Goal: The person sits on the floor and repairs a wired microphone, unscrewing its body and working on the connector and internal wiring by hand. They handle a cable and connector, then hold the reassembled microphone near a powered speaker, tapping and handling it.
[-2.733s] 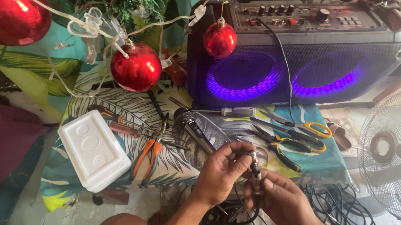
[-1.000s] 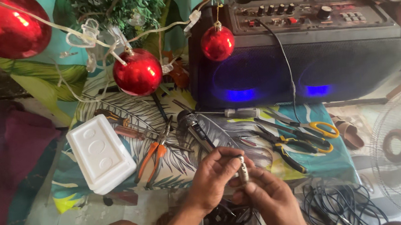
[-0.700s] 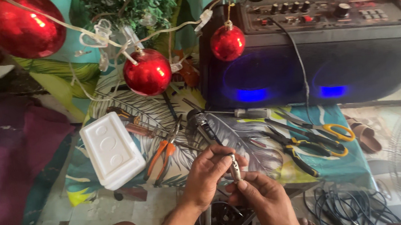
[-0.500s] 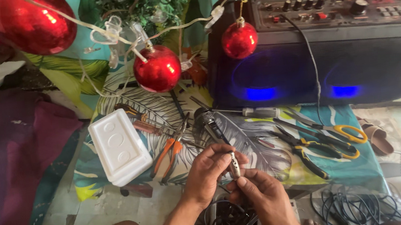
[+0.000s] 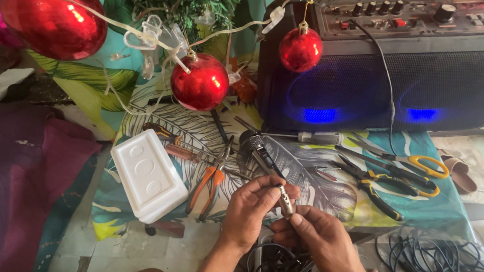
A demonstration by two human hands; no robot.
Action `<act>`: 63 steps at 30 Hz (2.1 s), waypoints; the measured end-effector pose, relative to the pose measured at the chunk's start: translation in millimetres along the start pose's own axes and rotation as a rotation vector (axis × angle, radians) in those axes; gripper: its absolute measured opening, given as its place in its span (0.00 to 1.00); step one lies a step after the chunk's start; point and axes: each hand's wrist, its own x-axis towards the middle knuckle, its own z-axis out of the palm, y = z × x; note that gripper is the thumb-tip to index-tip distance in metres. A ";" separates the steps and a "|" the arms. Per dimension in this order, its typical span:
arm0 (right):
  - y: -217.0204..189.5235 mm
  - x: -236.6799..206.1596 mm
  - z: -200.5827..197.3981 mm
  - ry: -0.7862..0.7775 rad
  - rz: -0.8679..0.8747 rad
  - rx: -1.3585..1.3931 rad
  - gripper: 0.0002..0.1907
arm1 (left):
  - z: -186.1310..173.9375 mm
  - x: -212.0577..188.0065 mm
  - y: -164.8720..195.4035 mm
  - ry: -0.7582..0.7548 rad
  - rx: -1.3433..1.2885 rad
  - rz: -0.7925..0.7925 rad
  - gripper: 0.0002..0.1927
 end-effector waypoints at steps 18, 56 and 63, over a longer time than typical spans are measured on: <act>4.9 10.9 19.1 -0.030 0.027 0.075 0.15 | -15.6 -0.4 19.5 0.078 -0.044 -0.045 0.11; 19.3 18.6 34.2 0.048 -0.044 0.079 0.13 | -33.1 -8.1 12.0 0.056 -0.024 -0.032 0.12; 25.1 21.2 37.8 0.050 -0.092 0.008 0.13 | -42.2 -8.3 10.3 0.028 0.027 -0.015 0.10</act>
